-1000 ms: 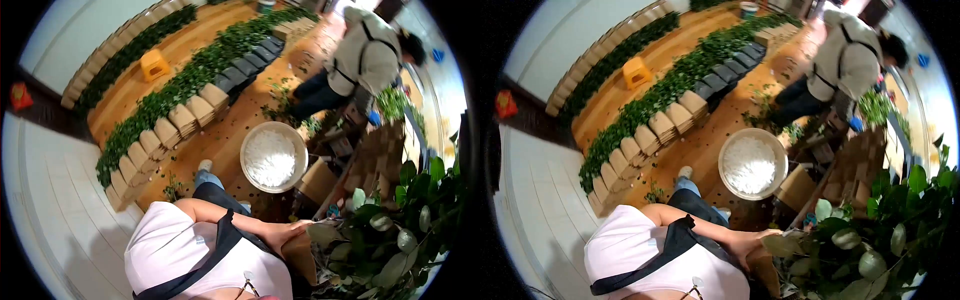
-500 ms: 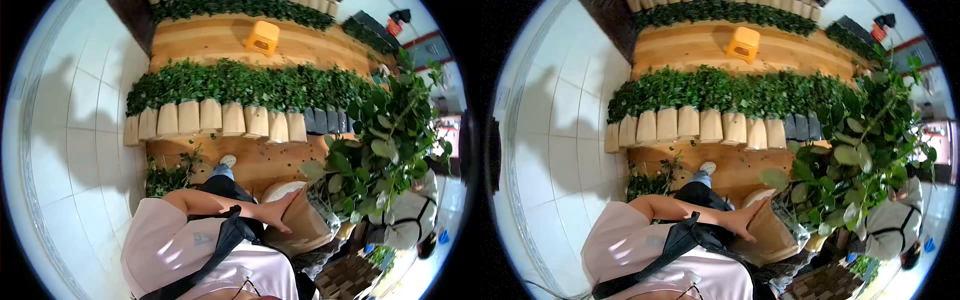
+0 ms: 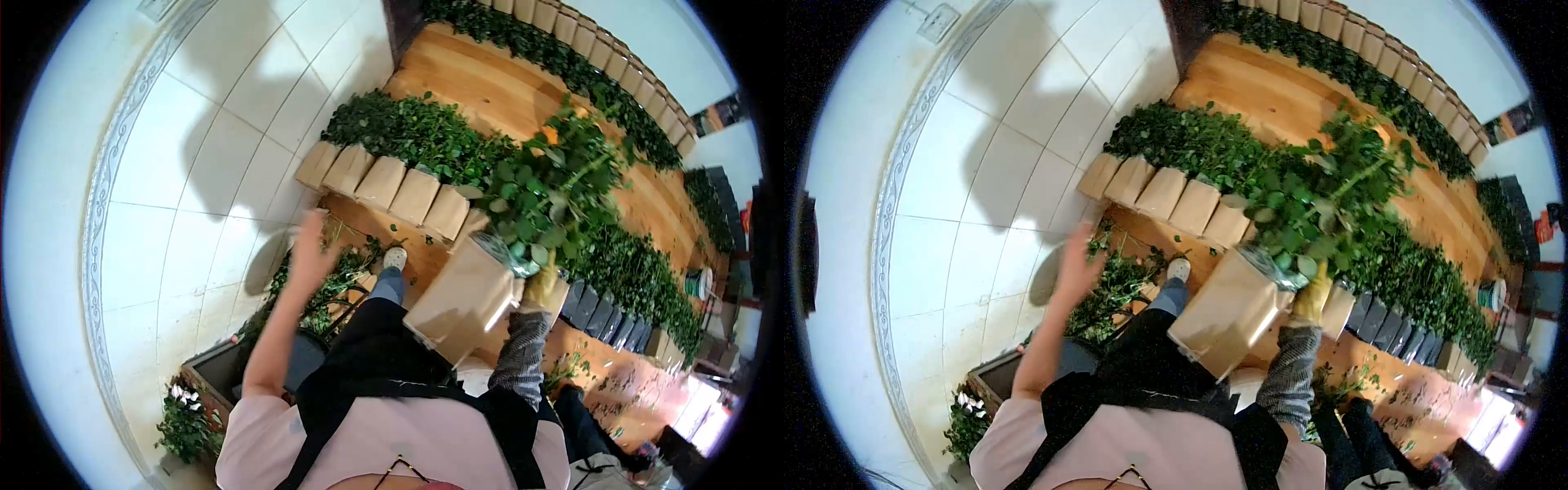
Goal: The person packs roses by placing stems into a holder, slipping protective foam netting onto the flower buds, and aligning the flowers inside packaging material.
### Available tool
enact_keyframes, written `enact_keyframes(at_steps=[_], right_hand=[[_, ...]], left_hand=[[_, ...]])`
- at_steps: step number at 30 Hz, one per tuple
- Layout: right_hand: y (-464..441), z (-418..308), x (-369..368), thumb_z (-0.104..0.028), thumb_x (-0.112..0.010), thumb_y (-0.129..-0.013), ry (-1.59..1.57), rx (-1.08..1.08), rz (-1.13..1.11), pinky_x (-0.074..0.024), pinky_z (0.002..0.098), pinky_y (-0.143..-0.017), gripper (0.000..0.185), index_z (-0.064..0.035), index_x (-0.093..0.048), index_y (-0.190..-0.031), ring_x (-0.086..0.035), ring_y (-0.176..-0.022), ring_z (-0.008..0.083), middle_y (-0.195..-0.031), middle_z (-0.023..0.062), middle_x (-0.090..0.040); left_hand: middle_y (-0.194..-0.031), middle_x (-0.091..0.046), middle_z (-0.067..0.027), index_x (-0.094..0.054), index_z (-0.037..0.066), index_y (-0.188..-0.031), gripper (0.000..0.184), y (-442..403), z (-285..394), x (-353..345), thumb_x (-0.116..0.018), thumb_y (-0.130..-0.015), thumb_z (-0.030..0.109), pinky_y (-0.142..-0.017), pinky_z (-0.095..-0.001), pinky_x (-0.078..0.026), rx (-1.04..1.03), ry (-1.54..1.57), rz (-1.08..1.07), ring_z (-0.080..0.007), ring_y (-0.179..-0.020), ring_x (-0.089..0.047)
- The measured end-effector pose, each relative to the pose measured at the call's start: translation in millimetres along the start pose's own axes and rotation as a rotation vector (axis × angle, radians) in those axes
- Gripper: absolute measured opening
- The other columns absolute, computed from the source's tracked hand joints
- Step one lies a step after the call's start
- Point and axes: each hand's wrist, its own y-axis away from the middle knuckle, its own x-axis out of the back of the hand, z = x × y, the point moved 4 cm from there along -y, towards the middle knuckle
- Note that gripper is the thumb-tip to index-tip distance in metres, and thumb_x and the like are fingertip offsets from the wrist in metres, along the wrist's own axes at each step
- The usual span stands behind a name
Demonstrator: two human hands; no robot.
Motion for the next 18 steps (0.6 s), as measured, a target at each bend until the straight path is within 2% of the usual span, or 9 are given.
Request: enact_keyframes(at_steps=[1, 2, 5, 9, 11, 13, 16, 17, 18], right_hand=[[-18.9, 21.2, -20.1, -0.034, -0.045, -0.103, -0.025, -0.087, 0.003, -0.0509, 0.0317, -0.092, 0.046, -0.0043, -0.045, -0.138, -0.062, -0.103, 0.0217, -0.121, 0.0128, -0.062], [-35.9, 35.5, -38.8, -0.032, -0.046, -0.103, -0.058, -0.173, 0.01, -0.0514, 0.033, -0.09, 0.039, -0.0035, -0.052, -0.13, -0.062, -0.101, 0.0212, -0.116, 0.0108, -0.064], [-64.1, 84.1, -125.3, -0.026, -0.048, -0.1, 0.051, -0.178, -0.074, -0.0516, 0.0347, -0.087, 0.039, -0.0036, -0.051, -0.132, -0.063, -0.1, 0.0244, -0.114, 0.0126, -0.065], [-99.3, 163.8, -262.3, -0.017, -0.051, -0.096, 0.269, -0.146, -0.176, -0.0519, 0.0371, -0.084, 0.042, -0.0039, -0.049, -0.135, -0.064, -0.098, 0.0286, -0.113, 0.015, -0.066], [-119.9, 207.2, -339.3, -0.013, -0.052, -0.094, 0.439, -0.079, -0.263, -0.052, 0.0382, -0.082, 0.044, -0.004, -0.048, -0.137, -0.064, -0.097, 0.0307, -0.112, 0.0162, -0.067], [-132.6, 241.6, -412.7, -0.009, -0.054, -0.092, 0.689, 0.068, -0.374, -0.0522, 0.0394, -0.08, 0.047, -0.0041, -0.047, -0.139, -0.065, -0.097, 0.0328, -0.111, 0.0174, -0.068], [-139.9, 280.0, -513.0, -0.003, -0.056, -0.089, 1.186, 0.387, -0.574, -0.0524, 0.0412, -0.077, 0.053, -0.0043, -0.045, -0.141, -0.065, -0.096, 0.036, -0.109, 0.0192, -0.069], [-137.4, 284.5, -545.4, -0.001, -0.056, -0.088, 1.269, 0.405, -0.617, -0.0524, 0.0417, -0.076, 0.055, -0.0043, -0.045, -0.142, -0.065, -0.095, 0.0371, -0.109, 0.0198, -0.069], [-140.3, 287.9, -580.8, 0.001, -0.052, -0.09, 1.278, 0.303, -0.652, -0.0524, 0.0414, -0.074, 0.059, -0.0064, -0.038, -0.147, -0.065, -0.092, 0.0355, -0.11, 0.0191, -0.068]], left_hand=[[-0.145, -0.044, -0.0244, -0.041, -0.001, -0.143, 0.067, -2.5, -45.3, 27.3, -0.071, -0.087, 0.019, -0.112, -0.047, -0.034, 0.139, -0.047, 0.05, -0.041, -0.135, -0.041], [-0.145, -0.044, -0.0241, -0.042, -0.001, -0.142, 0.062, -6.9, -52.4, 71.4, -0.068, -0.089, 0.018, -0.114, -0.0485, -0.031, 0.19, -0.103, 0.176, -0.0401, -0.136, -0.04], [-0.15, -0.041, -0.018, -0.045, 0.004, -0.141, 0.056, -45.6, -178.9, 134.7, -0.064, -0.091, 0.018, -0.118, -0.0496, -0.025, 0.056, -0.478, 0.305, -0.0356, -0.14, -0.036], [-0.156, -0.036, -0.0065, -0.046, 0.016, -0.143, 0.053, -136.0, -237.9, 198.0, -0.06, -0.093, 0.024, -0.119, -0.0505, -0.019, -0.032, -0.969, 0.275, -0.0294, -0.142, -0.035], [-0.158, -0.034, -0.0009, -0.046, 0.025, -0.145, 0.053, -159.0, -289.3, 209.5, -0.059, -0.094, 0.029, -0.12, -0.0509, -0.018, 0.016, -1.085, 0.227, -0.0265, -0.142, -0.035], [-0.157, -0.036, 0.001, -0.046, 0.028, -0.146, 0.052, -161.8, -337.4, 215.0, -0.057, -0.095, 0.032, -0.119, -0.0519, -0.017, 0.046, -1.16, 0.182, -0.0249, -0.142, -0.036], [-0.154, -0.041, 0.0039, -0.046, 0.032, -0.146, 0.051, -157.7, -364.1, 205.0, -0.054, -0.097, 0.04, -0.118, -0.0561, -0.015, -0.134, -1.423, 0.276, -0.0213, -0.139, -0.039], [-0.152, -0.044, 0.0031, -0.046, 0.034, -0.146, 0.05, -154.0, -362.6, 208.0, -0.052, -0.097, 0.042, -0.117, -0.0588, -0.013, -0.135, -1.472, 0.283, -0.0214, -0.138, -0.04], [-0.151, -0.045, 0.0024, -0.046, 0.036, -0.146, 0.049, -152.7, -362.6, 208.2, -0.051, -0.097, 0.044, -0.116, -0.0605, -0.012, -0.143, -1.501, 0.307, -0.0221, -0.138, -0.04]])
